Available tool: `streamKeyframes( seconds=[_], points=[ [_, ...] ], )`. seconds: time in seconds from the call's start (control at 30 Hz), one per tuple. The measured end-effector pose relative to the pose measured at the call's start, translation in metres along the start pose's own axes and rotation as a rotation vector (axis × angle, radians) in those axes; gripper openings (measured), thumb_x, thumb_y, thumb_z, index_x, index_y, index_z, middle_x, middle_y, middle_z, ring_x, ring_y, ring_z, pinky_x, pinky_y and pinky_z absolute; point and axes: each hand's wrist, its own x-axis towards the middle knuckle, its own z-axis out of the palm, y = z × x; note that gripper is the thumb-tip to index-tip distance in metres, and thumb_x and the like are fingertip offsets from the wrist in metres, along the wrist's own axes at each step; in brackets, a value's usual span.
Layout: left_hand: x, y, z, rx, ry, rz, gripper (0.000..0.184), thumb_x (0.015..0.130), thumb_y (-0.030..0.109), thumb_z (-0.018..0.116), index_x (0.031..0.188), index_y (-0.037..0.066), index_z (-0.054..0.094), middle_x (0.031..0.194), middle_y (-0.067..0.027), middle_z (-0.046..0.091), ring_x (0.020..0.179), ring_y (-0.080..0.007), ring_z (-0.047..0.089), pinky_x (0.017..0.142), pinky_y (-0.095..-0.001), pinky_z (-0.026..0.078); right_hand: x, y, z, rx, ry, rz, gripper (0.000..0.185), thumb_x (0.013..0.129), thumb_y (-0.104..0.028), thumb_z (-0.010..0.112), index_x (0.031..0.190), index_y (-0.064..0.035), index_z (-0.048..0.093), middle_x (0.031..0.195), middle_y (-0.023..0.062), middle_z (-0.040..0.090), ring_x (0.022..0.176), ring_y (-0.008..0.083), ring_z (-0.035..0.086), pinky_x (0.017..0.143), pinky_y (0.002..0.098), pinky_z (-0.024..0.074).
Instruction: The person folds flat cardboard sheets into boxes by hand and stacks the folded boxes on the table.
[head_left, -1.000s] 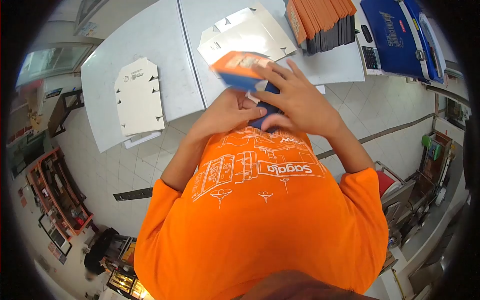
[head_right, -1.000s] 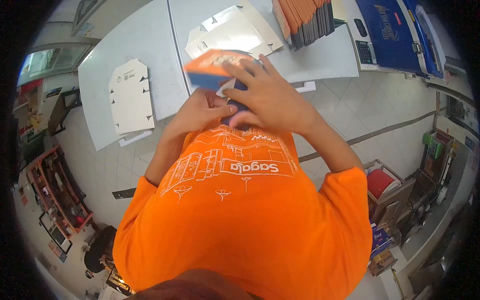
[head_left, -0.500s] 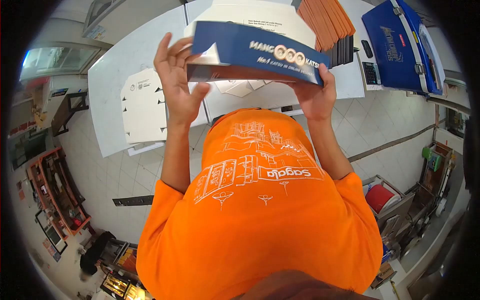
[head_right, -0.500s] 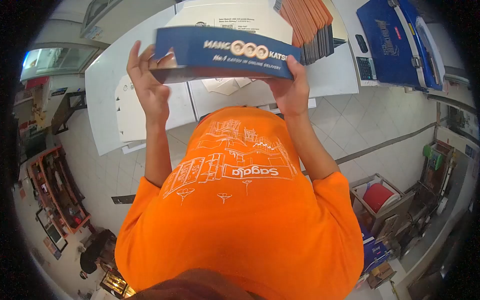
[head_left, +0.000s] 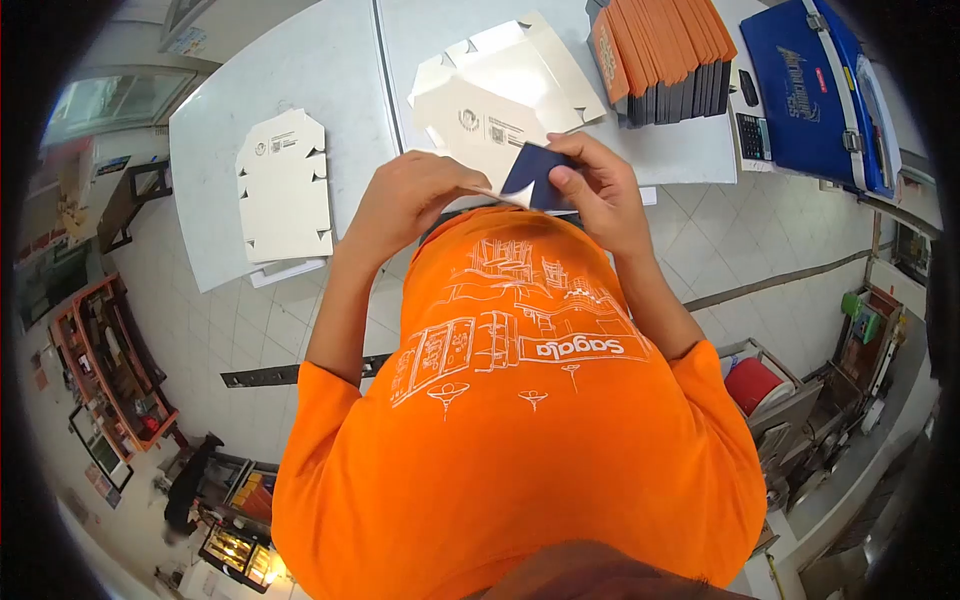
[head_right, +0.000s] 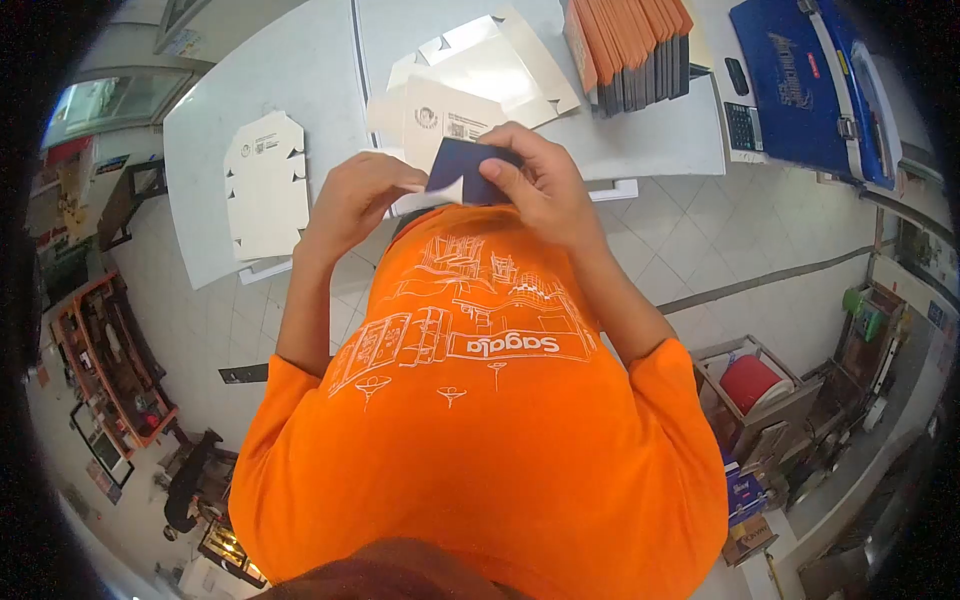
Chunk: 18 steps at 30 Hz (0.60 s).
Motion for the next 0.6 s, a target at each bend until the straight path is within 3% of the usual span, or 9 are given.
streamKeyframes(
  seconds=[0.03, 0.07, 0.17, 0.27, 0.3, 0.43, 0.53, 0.6],
  points=[
    [-0.003, 0.004, 0.000, -0.125, -0.066, -0.166, 0.026, 0.093, 0.002, 0.069, 0.118, 0.009, 0.073, 0.098, -0.0065, 0.076, 0.088, -0.0269, 0.068, 0.084, -0.0351, 0.054, -0.001, 0.004, 0.012, 0.038, 0.139, -0.162, 0.017, 0.100, -0.013, 0.070, 0.109, 0.0012, 0.067, 0.103, 0.0086, 0.064, 0.095, 0.0263, 0.062, 0.105, 0.0431, 0.0432],
    [-0.005, 0.006, -0.001, -0.249, -0.129, -0.332, 0.024, 0.097, 0.003, 0.067, 0.120, 0.008, 0.072, 0.098, -0.0073, 0.076, 0.088, -0.0256, 0.068, 0.084, -0.0341, 0.054, -0.003, 0.009, 0.011, -0.077, 0.126, -0.265, 0.015, 0.101, -0.013, 0.069, 0.108, 0.0002, 0.067, 0.103, 0.0091, 0.064, 0.094, 0.0261, 0.062, 0.102, 0.0419, 0.0430],
    [-0.006, 0.008, -0.011, -0.459, -0.545, -0.543, 0.024, 0.110, 0.021, 0.057, 0.124, 0.004, 0.069, 0.096, -0.0071, 0.074, 0.088, -0.0153, 0.066, 0.084, -0.0283, 0.053, 0.001, 0.016, 0.015, -0.343, 0.010, -0.594, 0.007, 0.099, -0.011, 0.066, 0.101, -0.0046, 0.068, 0.105, 0.0108, 0.062, 0.092, 0.0269, 0.058, 0.091, 0.0385, 0.0409],
    [-0.016, -0.004, 0.014, -0.722, -0.608, -0.401, 0.027, 0.112, 0.020, 0.054, 0.128, 0.003, 0.067, 0.102, -0.0010, 0.071, 0.089, -0.0096, 0.060, 0.084, -0.0258, 0.053, -0.004, -0.008, 0.034, -0.628, -0.131, -0.547, 0.008, 0.092, -0.010, 0.068, 0.099, -0.0050, 0.068, 0.104, 0.0109, 0.059, 0.099, 0.0293, 0.057, 0.092, 0.0409, 0.0420],
    [-0.002, 0.018, -0.003, -0.840, -0.693, -0.579, 0.029, 0.113, 0.021, 0.055, 0.130, 0.002, 0.067, 0.109, 0.0016, 0.070, 0.094, -0.0068, 0.060, 0.084, -0.0247, 0.053, -0.003, -0.011, 0.039, -0.618, -0.152, -0.560, 0.017, 0.086, -0.011, 0.069, 0.101, -0.0051, 0.068, 0.102, 0.0117, 0.058, 0.103, 0.0322, 0.055, 0.093, 0.0435, 0.0433],
    [-0.009, 0.007, 0.013, -1.057, -0.627, -0.672, 0.032, 0.112, 0.022, 0.059, 0.133, 0.001, 0.068, 0.106, 0.0005, 0.072, 0.090, -0.0043, 0.062, 0.081, -0.0226, 0.054, -0.003, -0.007, 0.027, -0.780, -0.276, -0.503, 0.028, 0.086, -0.011, 0.071, 0.112, -0.0029, 0.065, 0.106, 0.0139, 0.061, 0.105, 0.0352, 0.058, 0.096, 0.0444, 0.0460],
    [-0.014, 0.007, 0.022, -1.062, -0.582, -0.704, 0.033, 0.110, 0.023, 0.062, 0.131, -0.002, 0.069, 0.103, -0.0017, 0.075, 0.085, -0.0044, 0.064, 0.079, -0.0216, 0.054, -0.008, 0.007, 0.038, -0.606, 0.143, -0.479, 0.024, 0.090, -0.011, 0.070, 0.111, -0.0023, 0.065, 0.105, 0.0156, 0.063, 0.103, 0.0375, 0.060, 0.095, 0.0437, 0.0478],
    [-0.018, 0.001, 0.024, -1.052, -0.562, -0.682, 0.034, 0.110, 0.022, 0.063, 0.130, -0.004, 0.070, 0.101, -0.0028, 0.076, 0.083, -0.0057, 0.065, 0.079, -0.0218, 0.055, -0.010, 0.005, 0.036, -0.643, 0.005, -0.437, 0.021, 0.093, -0.011, 0.069, 0.112, -0.0028, 0.065, 0.106, 0.0153, 0.065, 0.103, 0.0366, 0.061, 0.095, 0.0437, 0.0486]
  ],
)
